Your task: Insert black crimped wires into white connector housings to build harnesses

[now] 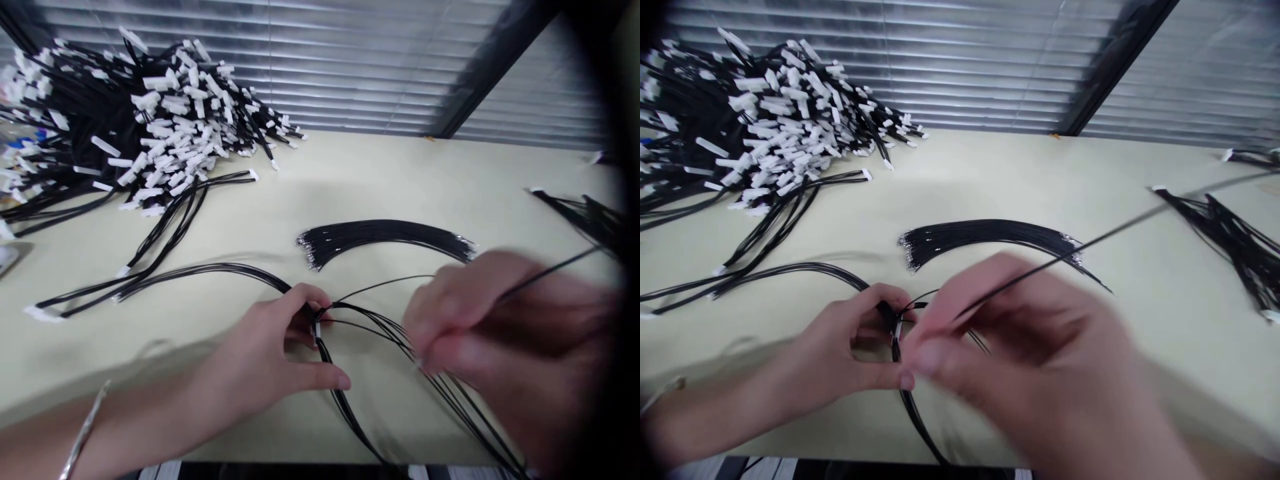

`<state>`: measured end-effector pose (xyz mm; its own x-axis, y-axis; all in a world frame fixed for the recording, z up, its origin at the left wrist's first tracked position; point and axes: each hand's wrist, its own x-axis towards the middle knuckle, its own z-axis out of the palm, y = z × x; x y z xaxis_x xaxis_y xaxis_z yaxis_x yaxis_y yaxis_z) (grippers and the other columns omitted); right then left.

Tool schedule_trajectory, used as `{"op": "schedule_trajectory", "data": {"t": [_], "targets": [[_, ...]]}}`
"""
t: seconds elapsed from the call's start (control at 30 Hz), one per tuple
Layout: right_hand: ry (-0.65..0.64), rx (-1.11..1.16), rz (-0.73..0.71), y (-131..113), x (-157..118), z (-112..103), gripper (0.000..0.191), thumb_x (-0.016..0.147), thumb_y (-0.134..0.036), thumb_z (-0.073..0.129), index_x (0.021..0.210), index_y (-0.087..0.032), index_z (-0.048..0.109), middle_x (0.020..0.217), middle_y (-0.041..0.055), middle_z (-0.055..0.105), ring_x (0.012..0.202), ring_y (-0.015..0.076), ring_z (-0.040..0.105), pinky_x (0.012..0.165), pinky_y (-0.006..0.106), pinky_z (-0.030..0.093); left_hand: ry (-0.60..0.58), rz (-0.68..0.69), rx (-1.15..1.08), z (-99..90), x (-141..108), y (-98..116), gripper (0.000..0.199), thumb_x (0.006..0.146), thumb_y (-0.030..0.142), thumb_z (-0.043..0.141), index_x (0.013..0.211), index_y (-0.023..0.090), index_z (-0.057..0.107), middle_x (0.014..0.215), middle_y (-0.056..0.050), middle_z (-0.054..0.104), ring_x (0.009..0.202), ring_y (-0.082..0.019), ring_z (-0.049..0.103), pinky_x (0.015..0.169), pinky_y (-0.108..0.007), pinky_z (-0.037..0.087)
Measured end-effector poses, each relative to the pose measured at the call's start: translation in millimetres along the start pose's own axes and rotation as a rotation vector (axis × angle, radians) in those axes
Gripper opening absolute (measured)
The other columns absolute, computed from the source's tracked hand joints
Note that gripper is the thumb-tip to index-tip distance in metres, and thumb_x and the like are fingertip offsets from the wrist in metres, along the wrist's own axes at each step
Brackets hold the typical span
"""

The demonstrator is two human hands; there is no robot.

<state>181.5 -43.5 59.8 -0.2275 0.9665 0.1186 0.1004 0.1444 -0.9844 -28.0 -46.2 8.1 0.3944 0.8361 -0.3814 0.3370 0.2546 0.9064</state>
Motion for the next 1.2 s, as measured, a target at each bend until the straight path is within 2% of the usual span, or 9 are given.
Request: {"op": "schedule_trajectory", "data": {"t": [0.07,0.17,0.27,0.37,0.53,0.7,0.9,1.2], "targets": [[-0.087,0.138,0.091,8.9,-4.9,22.5,0.017,0.072,-0.021,0.082,0.074,-0.032,0.069,0.068,-0.0077,0.068,0.062,0.0077,0.065,0.056,0.013,0.054,-0.011,0.027,-0.033,-0.2,0.3,1.7,0.05,0.069,0.037,0.083,0.108,0.029,0.055,0.1,0.001,0.068,0.087,-0.022,0.067,0.08,-0.037,0.055],[-0.063,0.055,0.126,27.7,-0.7,36.6,0.013,0.073,-0.017,0.079,0.071,-0.027,0.071,0.071,-0.004,0.069,0.069,0.0106,0.068,0.062,0.017,0.056,-0.047,0.015,-0.045,-1.0,0.7,6.3,0.048,0.07,0.034,0.083,0.108,0.028,0.054,0.101,0.0,0.069,0.09,-0.023,0.068,0.081,-0.036,0.056],[-0.06,-0.136,0.064,43.9,7.2,31.0,0.008,0.079,-0.02,0.074,0.075,-0.026,0.071,0.074,-0.0021,0.068,0.07,0.0117,0.066,0.064,0.02,0.057,-0.043,0.006,-0.003,-1.6,0.8,8.7,0.049,0.067,0.035,0.085,0.106,0.027,0.056,0.103,0.001,0.069,0.093,-0.022,0.067,0.084,-0.036,0.055],[-0.076,-0.225,0.023,51.7,11.1,24.0,0.009,0.081,-0.02,0.073,0.077,-0.028,0.069,0.075,-0.0042,0.067,0.069,0.0099,0.063,0.065,0.019,0.055,-0.031,0.034,0.019,-1.1,0.9,6.1,0.046,0.069,0.036,0.084,0.106,0.029,0.057,0.1,0.003,0.069,0.091,-0.02,0.066,0.084,-0.035,0.054],[-0.096,-0.179,0.019,57.7,9.8,24.4,0.009,0.082,-0.023,0.074,0.077,-0.027,0.068,0.076,-0.0051,0.068,0.072,0.0096,0.064,0.066,0.019,0.055,-0.02,0.03,0.025,-0.3,1.0,1.8,0.047,0.069,0.038,0.084,0.107,0.032,0.057,0.097,0.006,0.068,0.091,-0.018,0.066,0.085,-0.034,0.053],[-0.178,-0.036,-0.027,63.8,7.0,22.5,0.007,0.085,-0.021,0.072,0.082,-0.028,0.072,0.087,-0.003,0.069,0.084,0.0113,0.067,0.075,0.022,0.056,-0.028,-0.009,0.035,-1.7,1.1,9.1,0.046,0.069,0.035,0.083,0.106,0.031,0.055,0.098,0.007,0.068,0.091,-0.017,0.066,0.083,-0.032,0.053],[-0.08,-0.187,-0.058,63.4,10.7,20.0,0.013,0.079,-0.02,0.078,0.079,-0.033,0.077,0.089,-0.0031,0.063,0.086,0.009,0.061,0.073,0.015,0.053,-0.036,-0.053,0.071,-2.8,0.1,14.6,0.05,0.067,0.035,0.085,0.106,0.031,0.054,0.097,0.006,0.066,0.089,-0.017,0.066,0.084,-0.035,0.053],[-0.109,-0.291,-0.118,61.9,14.0,17.7,0.015,0.08,-0.015,0.076,0.078,-0.029,0.074,0.086,-0.0029,0.061,0.085,0.01,0.059,0.071,0.017,0.051,-0.042,-0.055,0.068,-3.0,-0.1,14.8,0.048,0.068,0.036,0.084,0.107,0.03,0.054,0.095,0.005,0.065,0.09,-0.018,0.065,0.084,-0.035,0.053]]}}
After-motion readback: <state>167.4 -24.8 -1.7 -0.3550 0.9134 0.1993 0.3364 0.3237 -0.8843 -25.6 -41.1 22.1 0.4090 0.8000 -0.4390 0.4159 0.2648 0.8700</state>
